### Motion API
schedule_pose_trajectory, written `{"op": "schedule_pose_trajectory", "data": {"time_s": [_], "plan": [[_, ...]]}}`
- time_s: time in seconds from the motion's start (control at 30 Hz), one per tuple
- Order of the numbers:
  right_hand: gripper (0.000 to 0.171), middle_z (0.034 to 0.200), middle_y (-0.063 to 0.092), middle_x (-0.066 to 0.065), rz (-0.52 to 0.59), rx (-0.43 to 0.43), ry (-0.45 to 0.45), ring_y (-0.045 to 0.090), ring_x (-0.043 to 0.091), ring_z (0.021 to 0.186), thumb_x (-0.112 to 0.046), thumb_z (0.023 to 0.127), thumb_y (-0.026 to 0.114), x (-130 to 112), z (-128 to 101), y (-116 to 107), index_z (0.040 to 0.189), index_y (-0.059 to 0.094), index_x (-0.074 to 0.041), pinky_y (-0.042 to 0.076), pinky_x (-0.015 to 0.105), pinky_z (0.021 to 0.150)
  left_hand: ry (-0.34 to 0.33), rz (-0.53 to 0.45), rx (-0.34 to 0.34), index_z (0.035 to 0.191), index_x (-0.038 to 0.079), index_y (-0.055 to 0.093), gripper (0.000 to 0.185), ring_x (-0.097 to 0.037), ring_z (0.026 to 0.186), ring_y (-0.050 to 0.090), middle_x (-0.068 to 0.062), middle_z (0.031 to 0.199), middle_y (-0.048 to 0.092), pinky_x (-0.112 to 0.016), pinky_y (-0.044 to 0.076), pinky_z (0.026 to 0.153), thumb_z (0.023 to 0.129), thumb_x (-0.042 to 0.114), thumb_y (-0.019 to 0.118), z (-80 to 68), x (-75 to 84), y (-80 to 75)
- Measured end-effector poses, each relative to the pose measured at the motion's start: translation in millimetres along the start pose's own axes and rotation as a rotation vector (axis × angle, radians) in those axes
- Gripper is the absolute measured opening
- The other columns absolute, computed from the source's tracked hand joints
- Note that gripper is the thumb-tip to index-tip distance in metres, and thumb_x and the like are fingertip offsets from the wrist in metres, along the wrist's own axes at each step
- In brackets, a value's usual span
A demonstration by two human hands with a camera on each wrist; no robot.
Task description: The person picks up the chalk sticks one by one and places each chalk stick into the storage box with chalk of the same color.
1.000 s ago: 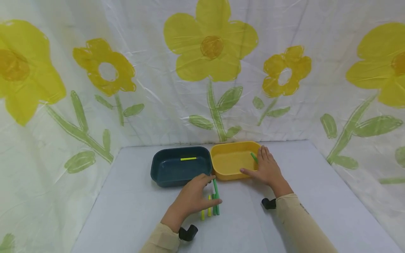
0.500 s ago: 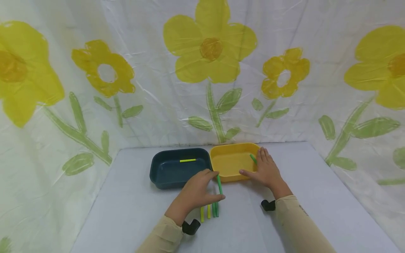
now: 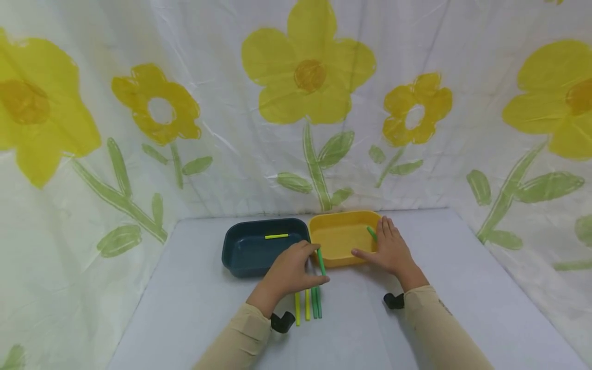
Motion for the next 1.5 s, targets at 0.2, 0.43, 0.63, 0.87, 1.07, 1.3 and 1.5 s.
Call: {"op": "schedule_pose_trajectory", "data": {"time_s": [0.2, 0.43, 0.63, 0.87, 1.07, 1.3, 1.5], "plan": [[0.137, 0.174, 0.001, 0.033, -0.002, 0.008, 0.003, 0.002, 0.049, 0.164, -0.087, 0.087, 0.057, 1.4, -2.7, 3.5, 0.164, 0.005, 0.014, 0.011, 0.063, 0.133, -0.010, 0.001, -0.008, 0.146, 0.012, 0.062, 0.077, -0.013, 0.096, 0.057, -0.005, 0.117, 0.069, -0.036, 0.057, 0.090, 0.087, 0.056, 0.084, 4.7, 0.2, -0.8], [0.137, 0.174, 0.000, 0.034, 0.007, 0.002, 0.004, 0.002, 0.050, 0.163, -0.087, 0.087, 0.057, -0.1, -2.7, 1.5, 0.164, 0.005, 0.014, 0.010, 0.064, 0.132, -0.014, 0.008, -0.010, 0.148, 0.009, 0.061, 0.079, -0.016, 0.104, 0.061, -0.007, 0.123, 0.069, -0.038, 0.058, 0.095, 0.087, 0.055, 0.084, 14.9, -2.0, -3.6], [0.137, 0.174, 0.000, 0.034, -0.005, 0.001, 0.002, 0.003, 0.050, 0.163, -0.087, 0.087, 0.056, 3.4, -0.2, 3.0, 0.164, 0.005, 0.015, 0.010, 0.064, 0.132, -0.007, -0.003, -0.025, 0.151, 0.008, 0.058, 0.080, -0.022, 0.120, 0.064, -0.010, 0.135, 0.067, -0.043, 0.057, 0.104, 0.088, 0.052, 0.084, 24.4, -2.5, -3.4], [0.137, 0.174, 0.000, 0.033, 0.002, 0.011, -0.003, 0.003, 0.050, 0.163, -0.087, 0.087, 0.057, 5.0, 1.0, 4.7, 0.164, 0.006, 0.014, 0.011, 0.063, 0.132, -0.021, -0.011, -0.021, 0.151, 0.006, 0.058, 0.083, -0.025, 0.120, 0.065, -0.012, 0.135, 0.067, -0.046, 0.058, 0.103, 0.087, 0.053, 0.085, 31.8, -5.2, -3.0], [0.139, 0.175, -0.001, 0.031, 0.001, 0.004, 0.006, 0.002, 0.048, 0.164, -0.089, 0.085, 0.056, 5.1, 2.7, 5.9, 0.165, 0.004, 0.012, 0.011, 0.063, 0.133, -0.044, -0.033, -0.025, 0.150, 0.005, 0.058, 0.084, -0.027, 0.118, 0.063, -0.013, 0.135, 0.066, -0.047, 0.057, 0.101, 0.087, 0.054, 0.085, 38.7, -14.1, 4.8], [0.140, 0.176, -0.004, 0.029, 0.007, -0.014, 0.014, 0.000, 0.047, 0.164, -0.091, 0.085, 0.055, 4.3, 3.9, 4.9, 0.166, 0.000, 0.010, 0.011, 0.063, 0.132, -0.077, -0.025, -0.010, 0.153, 0.008, 0.056, 0.084, -0.025, 0.114, 0.063, -0.013, 0.131, 0.068, -0.045, 0.057, 0.098, 0.089, 0.053, 0.083, 49.2, -21.8, 8.5], [0.139, 0.175, -0.001, 0.031, 0.024, 0.003, 0.015, 0.002, 0.048, 0.164, -0.089, 0.085, 0.057, 3.4, 2.8, 5.3, 0.166, 0.003, 0.011, 0.012, 0.064, 0.132, -0.076, -0.006, 0.004, 0.152, 0.006, 0.056, 0.081, -0.030, 0.118, 0.063, -0.015, 0.135, 0.067, -0.050, 0.057, 0.098, 0.091, 0.052, 0.082, 53.7, -20.8, 9.5]]}}
Point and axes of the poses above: each hand's wrist, its own z-axis towards the middle knuckle, its own y-axis out of the palm, x = y × z, the point moved 8 cm from there along z, towards the middle knuckle
